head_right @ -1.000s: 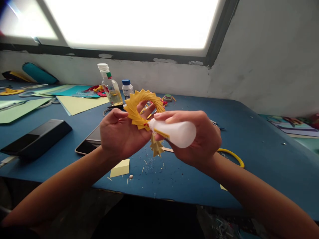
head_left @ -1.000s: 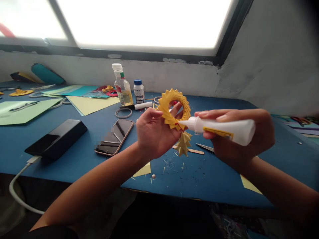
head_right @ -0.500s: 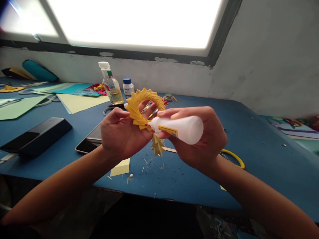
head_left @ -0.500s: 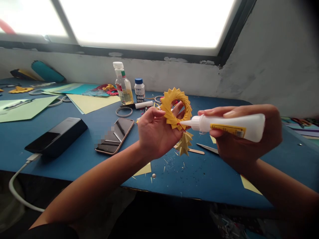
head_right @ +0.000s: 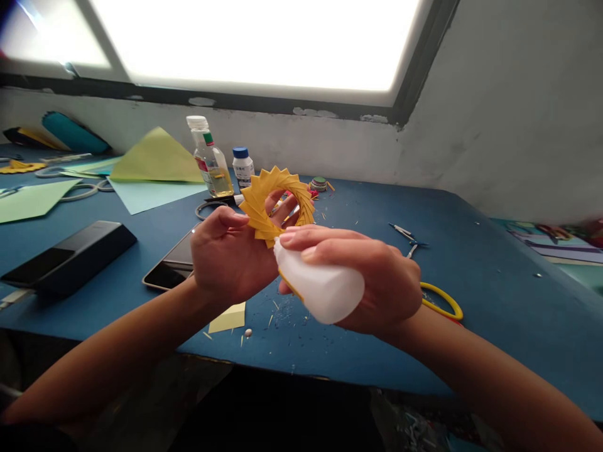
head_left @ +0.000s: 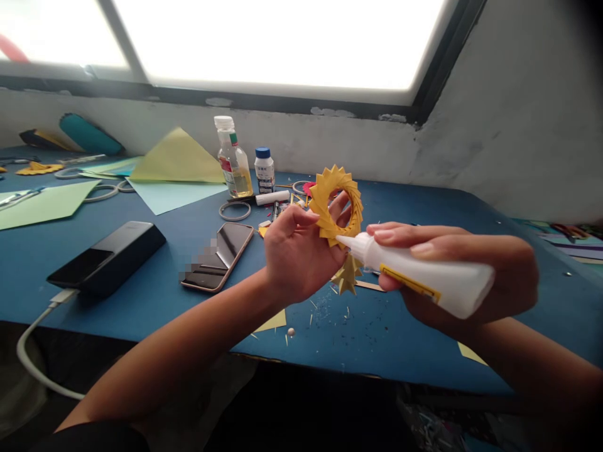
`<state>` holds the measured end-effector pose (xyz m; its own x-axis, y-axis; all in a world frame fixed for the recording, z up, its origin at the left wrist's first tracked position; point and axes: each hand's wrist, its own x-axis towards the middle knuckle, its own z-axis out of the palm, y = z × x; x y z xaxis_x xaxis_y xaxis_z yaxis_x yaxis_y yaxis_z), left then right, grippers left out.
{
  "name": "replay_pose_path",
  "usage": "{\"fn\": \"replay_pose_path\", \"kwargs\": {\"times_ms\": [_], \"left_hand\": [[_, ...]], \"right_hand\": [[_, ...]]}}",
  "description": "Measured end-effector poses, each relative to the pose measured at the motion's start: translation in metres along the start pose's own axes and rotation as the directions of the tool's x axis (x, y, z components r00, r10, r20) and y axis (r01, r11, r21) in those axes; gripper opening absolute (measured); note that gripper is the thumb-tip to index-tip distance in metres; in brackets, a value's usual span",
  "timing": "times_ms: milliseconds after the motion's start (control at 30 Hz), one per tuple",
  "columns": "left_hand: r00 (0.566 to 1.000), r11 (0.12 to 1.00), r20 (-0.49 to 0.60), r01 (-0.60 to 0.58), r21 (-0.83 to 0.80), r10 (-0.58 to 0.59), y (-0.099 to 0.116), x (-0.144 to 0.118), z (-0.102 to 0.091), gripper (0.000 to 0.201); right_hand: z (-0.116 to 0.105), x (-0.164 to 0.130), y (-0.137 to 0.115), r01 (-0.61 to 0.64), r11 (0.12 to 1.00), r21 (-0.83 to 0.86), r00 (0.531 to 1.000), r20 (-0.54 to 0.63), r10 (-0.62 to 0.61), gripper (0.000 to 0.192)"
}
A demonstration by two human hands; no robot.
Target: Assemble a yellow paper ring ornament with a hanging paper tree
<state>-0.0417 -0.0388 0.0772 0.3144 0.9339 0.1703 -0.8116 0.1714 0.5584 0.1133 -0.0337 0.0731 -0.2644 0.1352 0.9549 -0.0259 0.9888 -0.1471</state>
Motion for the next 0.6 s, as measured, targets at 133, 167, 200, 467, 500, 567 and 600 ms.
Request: {"fn": "replay_pose_path", "kwargs": {"times_ms": [133, 167, 200, 467, 500, 567, 600], "left_hand": [[0.999, 1.0, 0.047, 0.006, -0.003, -0.006, 0.0005, 0.0002, 0.0004, 0.037], [0.999, 1.0, 0.045, 0.006, -0.003, -0.006, 0.0007, 0.0, -0.0002, 0.037], [0.999, 1.0, 0.037, 0.005, -0.001, -0.005, 0.0009, -0.0002, -0.0011, 0.038], [1.0, 1.0, 0.002, 0.0, 0.005, 0.0, 0.0018, -0.0033, -0.0053, 0.037], [1.0, 1.0, 0.005, 0.002, 0.002, -0.002, 0.0018, -0.0036, -0.0049, 0.037], [1.0, 1.0, 0.006, 0.002, -0.002, -0.002, 0.0017, -0.0041, -0.004, 0.038], [1.0, 1.0, 0.007, 0.003, -0.004, -0.003, 0.0017, -0.0043, -0.0037, 0.038]], "right_hand": [[-0.0032, 0.0038, -0.0006, 0.037, 0.998, 0.043, 0.999, 0.033, -0.039, 0.04], [-0.0041, 0.004, -0.0005, 0.037, 0.998, 0.05, 0.998, 0.043, -0.039, 0.041], [-0.0049, 0.0041, -0.0005, 0.037, 0.998, 0.058, 0.998, 0.056, -0.04, 0.042], [-0.0023, -0.0012, 0.0017, 0.045, 0.999, -0.01, 0.998, -0.038, -0.045, 0.044], [-0.0015, -0.002, 0.0021, 0.038, 0.999, -0.02, 0.998, -0.05, -0.039, 0.046], [-0.0005, -0.0034, 0.0025, 0.032, 0.999, -0.042, 0.998, -0.06, -0.035, 0.047], [-0.0004, -0.0039, 0.0025, 0.031, 0.998, -0.055, 0.997, -0.069, -0.035, 0.048]]}}
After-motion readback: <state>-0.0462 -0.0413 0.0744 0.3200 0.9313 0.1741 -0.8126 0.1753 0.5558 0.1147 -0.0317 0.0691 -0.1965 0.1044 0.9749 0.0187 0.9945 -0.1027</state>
